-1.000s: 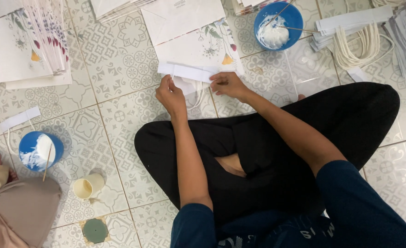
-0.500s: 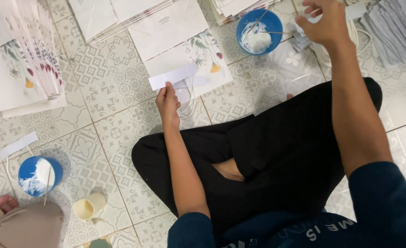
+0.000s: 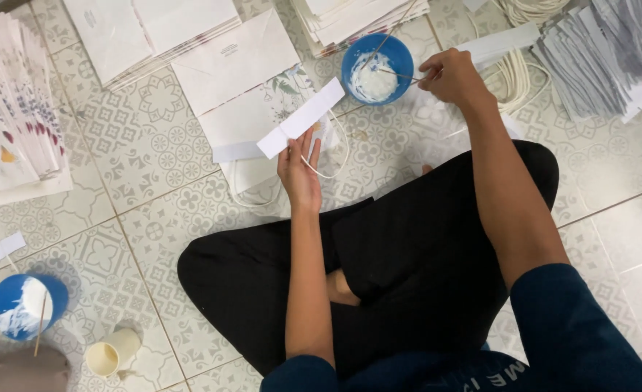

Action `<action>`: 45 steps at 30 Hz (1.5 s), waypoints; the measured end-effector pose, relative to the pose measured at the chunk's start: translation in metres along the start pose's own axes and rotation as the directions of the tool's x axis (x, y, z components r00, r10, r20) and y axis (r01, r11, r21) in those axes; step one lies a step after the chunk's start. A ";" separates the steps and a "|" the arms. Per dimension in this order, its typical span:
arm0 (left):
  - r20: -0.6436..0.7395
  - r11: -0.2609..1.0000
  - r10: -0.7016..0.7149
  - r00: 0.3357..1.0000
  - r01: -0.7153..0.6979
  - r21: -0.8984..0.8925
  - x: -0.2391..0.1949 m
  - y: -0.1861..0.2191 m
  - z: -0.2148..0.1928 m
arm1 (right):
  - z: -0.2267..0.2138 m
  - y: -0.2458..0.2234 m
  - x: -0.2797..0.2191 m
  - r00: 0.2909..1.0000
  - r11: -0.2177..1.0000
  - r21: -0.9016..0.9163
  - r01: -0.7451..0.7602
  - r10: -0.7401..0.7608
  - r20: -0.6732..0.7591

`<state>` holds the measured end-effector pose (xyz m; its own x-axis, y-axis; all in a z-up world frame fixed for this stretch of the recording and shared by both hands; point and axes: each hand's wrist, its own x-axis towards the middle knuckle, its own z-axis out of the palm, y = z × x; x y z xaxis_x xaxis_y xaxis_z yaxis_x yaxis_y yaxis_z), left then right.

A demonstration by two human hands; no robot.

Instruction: The person sits on the floor and assembles paper gift bags by applying glue to paper strips and attaching them to the bag body. They use a wooden stick to spread glue and press the strips into place, repeating the process for multiple bags.

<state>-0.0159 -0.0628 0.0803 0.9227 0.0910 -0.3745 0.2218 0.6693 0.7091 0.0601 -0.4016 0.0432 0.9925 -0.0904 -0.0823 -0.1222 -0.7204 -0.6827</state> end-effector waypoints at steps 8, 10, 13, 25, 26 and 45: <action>-0.036 0.990 -0.124 0.992 0.121 -0.078 0.020 -0.020 0.004 | 0.009 -0.017 0.009 0.999 0.978 -0.205 -0.034 0.036 0.006; -0.013 0.988 -0.125 0.992 0.123 -0.088 0.026 -0.022 -0.001 | 0.005 -0.023 0.009 0.997 0.979 -0.195 -0.065 0.074 0.039; -0.032 0.984 -0.150 0.988 0.146 -0.097 0.036 -0.025 -0.014 | 0.001 -0.025 0.010 0.995 0.985 -0.169 -0.033 0.047 0.082; -0.132 0.960 -0.261 0.956 0.243 -0.137 0.055 -0.040 -0.032 | -0.008 -0.034 0.022 0.977 0.973 0.132 0.189 -0.172 -0.126; -0.094 0.970 -0.234 0.968 0.226 -0.085 0.055 -0.043 -0.034 | -0.005 -0.035 0.025 0.983 0.955 0.249 0.159 -0.130 -0.129; -0.057 0.984 -0.170 0.984 0.166 -0.061 0.058 -0.056 -0.043 | 0.006 -0.040 0.034 0.955 0.808 0.589 -0.022 0.191 -0.227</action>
<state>0.0120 -0.0630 -0.0068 0.8522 0.0178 -0.5229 0.3525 0.7191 0.5989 0.0992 -0.3713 0.0634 0.9238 -0.3803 -0.0441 -0.1188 -0.1753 -0.9773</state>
